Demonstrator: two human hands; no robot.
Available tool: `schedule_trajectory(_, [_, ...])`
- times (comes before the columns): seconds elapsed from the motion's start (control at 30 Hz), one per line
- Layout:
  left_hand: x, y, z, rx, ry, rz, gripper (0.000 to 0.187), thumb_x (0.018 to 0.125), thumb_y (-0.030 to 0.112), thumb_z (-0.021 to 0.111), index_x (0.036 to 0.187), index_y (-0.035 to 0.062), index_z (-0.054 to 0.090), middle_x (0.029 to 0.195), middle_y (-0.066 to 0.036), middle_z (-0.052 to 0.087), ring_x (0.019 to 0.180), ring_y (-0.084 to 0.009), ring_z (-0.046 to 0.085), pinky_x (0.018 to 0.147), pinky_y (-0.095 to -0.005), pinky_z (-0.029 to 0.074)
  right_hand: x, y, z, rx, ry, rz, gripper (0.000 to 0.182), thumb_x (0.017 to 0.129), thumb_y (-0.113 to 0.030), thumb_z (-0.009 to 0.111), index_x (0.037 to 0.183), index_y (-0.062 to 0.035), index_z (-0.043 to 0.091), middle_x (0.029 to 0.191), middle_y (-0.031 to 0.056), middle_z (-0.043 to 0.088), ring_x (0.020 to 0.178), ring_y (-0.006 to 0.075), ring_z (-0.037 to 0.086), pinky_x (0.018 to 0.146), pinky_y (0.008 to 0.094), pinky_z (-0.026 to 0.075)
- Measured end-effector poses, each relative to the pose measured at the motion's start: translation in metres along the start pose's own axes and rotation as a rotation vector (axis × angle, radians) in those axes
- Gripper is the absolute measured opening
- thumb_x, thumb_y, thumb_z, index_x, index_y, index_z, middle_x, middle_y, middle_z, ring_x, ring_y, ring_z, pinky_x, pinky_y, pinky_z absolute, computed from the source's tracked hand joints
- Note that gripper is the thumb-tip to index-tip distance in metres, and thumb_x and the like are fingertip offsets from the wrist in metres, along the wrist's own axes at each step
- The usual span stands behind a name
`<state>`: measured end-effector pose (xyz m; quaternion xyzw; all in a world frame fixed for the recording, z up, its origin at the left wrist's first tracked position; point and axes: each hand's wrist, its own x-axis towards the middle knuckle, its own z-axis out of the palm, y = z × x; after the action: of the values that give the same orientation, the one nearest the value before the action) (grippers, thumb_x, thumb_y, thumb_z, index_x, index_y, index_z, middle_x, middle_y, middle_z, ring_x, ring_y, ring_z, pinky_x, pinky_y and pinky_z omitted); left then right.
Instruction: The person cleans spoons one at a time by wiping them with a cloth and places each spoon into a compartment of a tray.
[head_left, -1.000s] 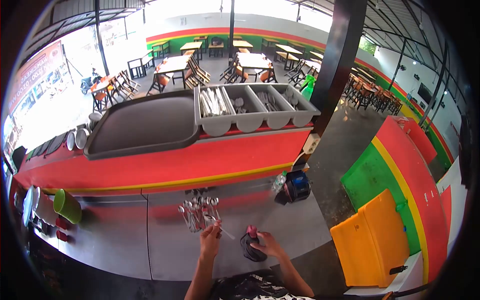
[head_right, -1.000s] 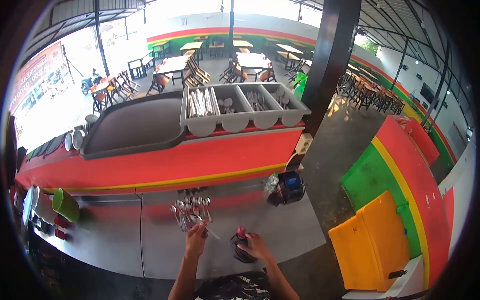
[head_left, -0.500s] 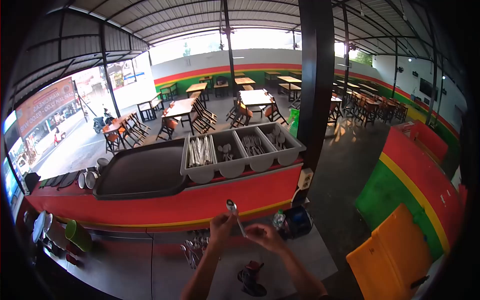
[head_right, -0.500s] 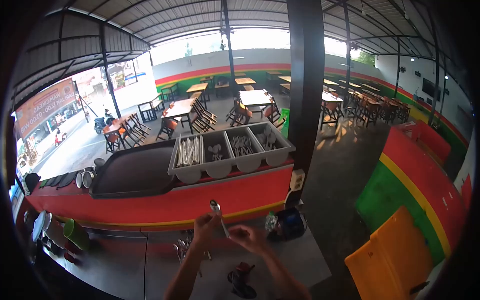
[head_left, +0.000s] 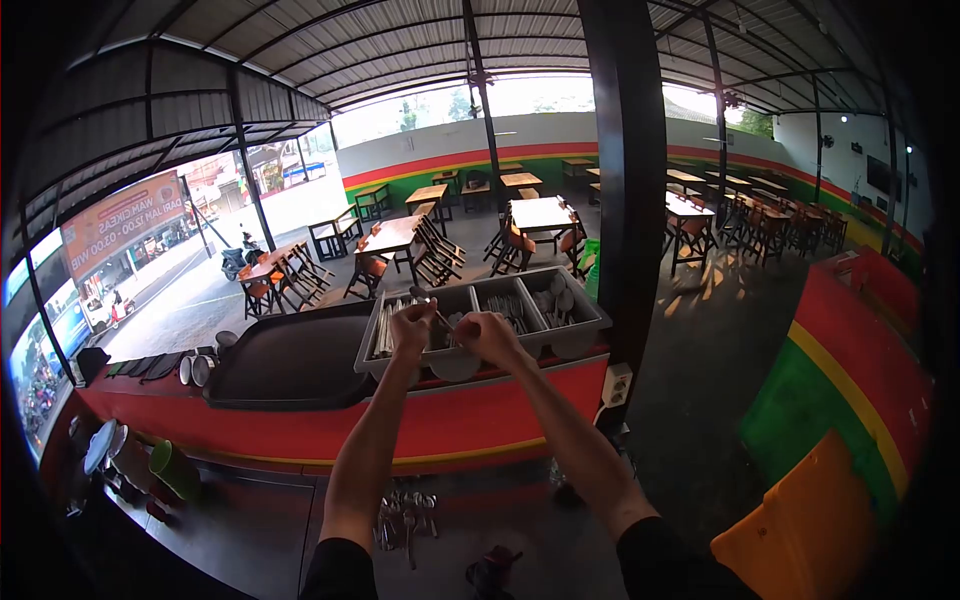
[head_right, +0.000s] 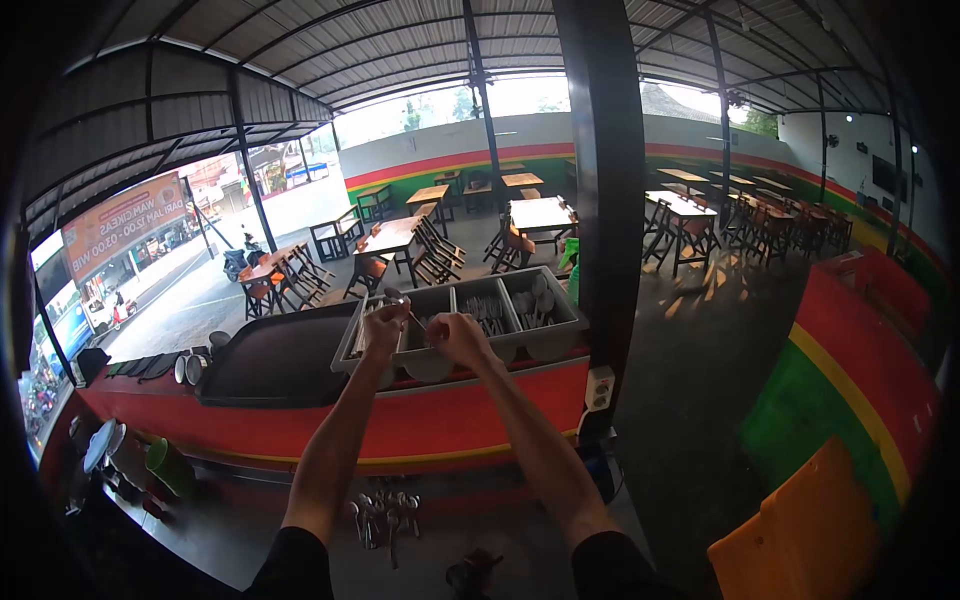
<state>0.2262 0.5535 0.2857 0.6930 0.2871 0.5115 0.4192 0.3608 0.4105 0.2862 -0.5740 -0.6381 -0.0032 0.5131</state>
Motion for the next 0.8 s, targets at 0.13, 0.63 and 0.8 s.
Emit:
schedule_trajectory(0.13, [0.012,-0.006,0.013,0.281,-0.005,-0.015,0.037,0.086,0.041,0.076,0.085,0.0037,0.077,0.08,-0.007,0.075,0.071,-0.0125,0.067,0.064,-0.0299,0.048,0.014,0.009,-0.001,0.029,-0.115,0.213,0.019,0.075,-0.016,0.076,0.09,-0.0047,0.077,0.086,0.0125,0.075,0.083,0.0234,0.074,0.078,0.0336,0.057])
schedule_trajectory(0.63, [0.019,0.002,0.03,0.747,-0.135,-0.079,0.034,0.092,0.048,0.064,0.087,0.0178,0.079,0.077,-0.003,0.074,0.076,-0.0231,0.072,0.072,-0.038,0.051,0.018,0.005,0.011,-0.192,-0.005,0.396,0.019,0.074,-0.02,0.074,0.087,-0.0069,0.078,0.089,0.0183,0.074,0.086,0.0335,0.072,0.08,0.0424,0.058])
schedule_trajectory(0.8, [0.016,0.001,0.032,0.677,-0.096,-0.054,0.033,0.094,0.044,0.062,0.094,0.0148,0.078,0.083,-0.006,0.075,0.082,-0.025,0.072,0.076,-0.0385,0.052,0.017,0.007,0.014,-0.237,0.005,0.365,0.02,0.075,-0.02,0.075,0.088,-0.0063,0.077,0.089,0.0184,0.073,0.087,0.0345,0.072,0.081,0.043,0.058])
